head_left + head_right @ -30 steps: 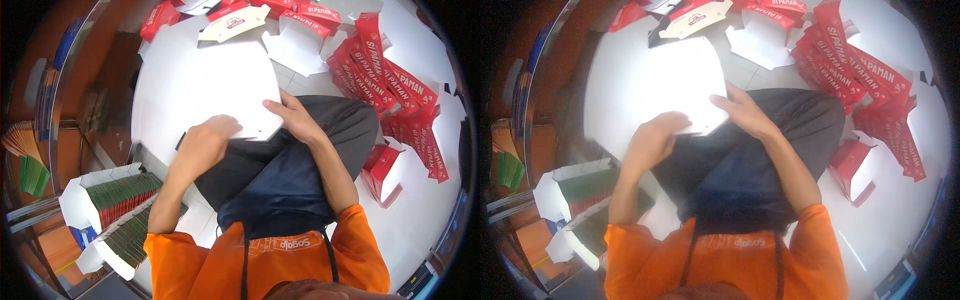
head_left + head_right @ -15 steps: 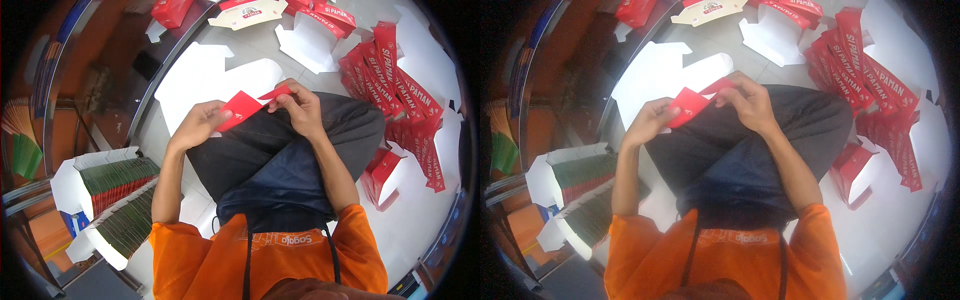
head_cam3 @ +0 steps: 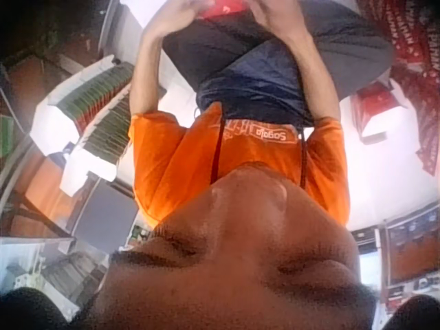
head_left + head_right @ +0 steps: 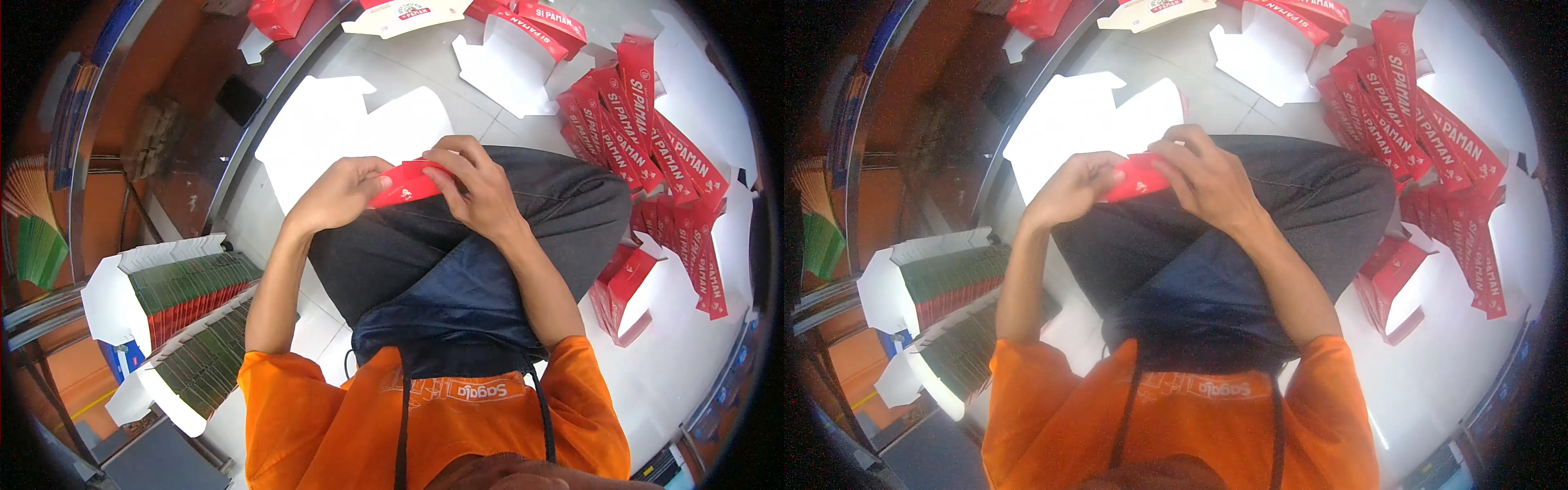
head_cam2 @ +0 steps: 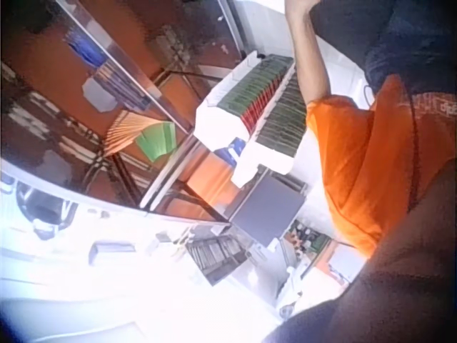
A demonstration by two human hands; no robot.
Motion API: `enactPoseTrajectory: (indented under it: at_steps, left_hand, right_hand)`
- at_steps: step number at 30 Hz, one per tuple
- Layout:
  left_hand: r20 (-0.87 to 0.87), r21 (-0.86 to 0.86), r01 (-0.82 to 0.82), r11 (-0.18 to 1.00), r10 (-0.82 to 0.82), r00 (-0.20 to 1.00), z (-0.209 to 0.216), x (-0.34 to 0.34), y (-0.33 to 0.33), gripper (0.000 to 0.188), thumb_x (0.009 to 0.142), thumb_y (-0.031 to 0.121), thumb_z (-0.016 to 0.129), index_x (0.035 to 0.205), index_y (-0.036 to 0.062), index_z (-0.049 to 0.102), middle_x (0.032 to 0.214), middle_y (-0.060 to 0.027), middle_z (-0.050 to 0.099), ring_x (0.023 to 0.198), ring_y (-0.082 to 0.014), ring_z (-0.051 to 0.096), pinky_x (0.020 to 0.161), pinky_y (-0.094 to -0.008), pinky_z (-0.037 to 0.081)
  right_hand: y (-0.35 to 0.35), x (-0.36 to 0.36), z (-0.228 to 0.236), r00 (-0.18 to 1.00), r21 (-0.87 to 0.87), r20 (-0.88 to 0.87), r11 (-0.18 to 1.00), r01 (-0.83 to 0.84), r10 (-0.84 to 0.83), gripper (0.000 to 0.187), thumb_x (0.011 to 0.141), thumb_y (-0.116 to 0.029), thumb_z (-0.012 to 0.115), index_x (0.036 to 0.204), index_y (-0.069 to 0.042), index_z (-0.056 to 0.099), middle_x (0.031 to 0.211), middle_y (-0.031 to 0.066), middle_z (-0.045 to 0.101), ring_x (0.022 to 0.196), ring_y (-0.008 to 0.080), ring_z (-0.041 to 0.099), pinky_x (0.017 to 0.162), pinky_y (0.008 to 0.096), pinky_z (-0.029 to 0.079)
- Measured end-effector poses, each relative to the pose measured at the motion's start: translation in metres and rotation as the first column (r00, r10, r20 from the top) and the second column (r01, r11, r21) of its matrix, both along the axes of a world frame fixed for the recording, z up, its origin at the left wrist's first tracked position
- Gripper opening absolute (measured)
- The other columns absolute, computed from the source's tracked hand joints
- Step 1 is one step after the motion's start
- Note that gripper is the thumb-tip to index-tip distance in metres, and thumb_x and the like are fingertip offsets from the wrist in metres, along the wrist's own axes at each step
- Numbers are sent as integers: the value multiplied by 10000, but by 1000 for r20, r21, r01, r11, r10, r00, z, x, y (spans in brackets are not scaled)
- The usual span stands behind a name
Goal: The person sits on the floor and assembles red and white cardboard boxes by folding flat sheets into shape. They repeatedly pick up sheets, fold the sides, and stack the finished boxes. Another person is visible in the background.
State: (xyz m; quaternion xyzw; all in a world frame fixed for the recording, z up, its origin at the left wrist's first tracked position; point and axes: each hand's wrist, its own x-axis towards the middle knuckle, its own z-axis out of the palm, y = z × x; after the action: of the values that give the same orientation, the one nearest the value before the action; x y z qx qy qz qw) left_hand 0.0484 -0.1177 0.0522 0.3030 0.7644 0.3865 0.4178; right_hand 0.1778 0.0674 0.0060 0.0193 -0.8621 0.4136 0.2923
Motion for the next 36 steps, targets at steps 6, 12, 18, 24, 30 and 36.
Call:
enactPoseTrajectory:
  at_steps: [6,12,18,24,30,36]
  left_hand:
    - [16,-102,46,994,-44,999,8,2,9,258,977,141,509,1094,-55,629,923,-104,670,839,-155,600,777,-293,490]
    - [152,-39,-16,999,22,988,6,9,9,277,993,148,491,1141,-53,609,968,-97,668,885,-149,601,819,-285,489]
    - [59,17,14,1000,-15,998,-1,9,9,276,997,144,481,1154,-42,610,969,-102,670,825,-139,612,663,-273,519]
    - [-34,-84,110,990,-113,993,1,16,10,282,992,178,477,1182,36,628,872,-102,671,699,-153,616,619,-286,525]
    - [265,68,-127,990,105,958,28,13,31,295,1006,213,490,1126,-17,631,936,-54,655,863,-96,590,786,-221,471]
    - [516,398,-480,781,242,822,38,10,72,226,979,159,527,1140,4,558,1013,-101,656,931,-135,626,827,-286,512]
  right_hand:
    - [4,2,6,994,47,72,996,-81,77,209,803,-55,697,1009,-66,660,1023,94,599,712,252,601,624,343,489]
    - [7,1,5,995,49,34,994,-95,94,202,808,-50,691,1006,-69,660,1032,102,602,723,260,607,637,336,500]
    - [4,1,-1,1000,-60,3,998,-29,30,197,820,-104,662,1013,-141,665,1067,83,595,808,302,644,664,380,520]
    - [9,9,14,952,321,286,925,-203,109,211,875,-111,610,1076,-151,663,1161,108,583,893,283,651,724,352,540]
    - [13,4,10,1000,122,7,992,21,-22,426,838,-207,697,1246,-152,585,1287,174,486,932,317,635,743,366,550]
    - [7,6,15,968,125,-238,985,117,-85,696,742,-317,808,1334,-114,502,1443,213,332,1302,463,363,1061,503,375]
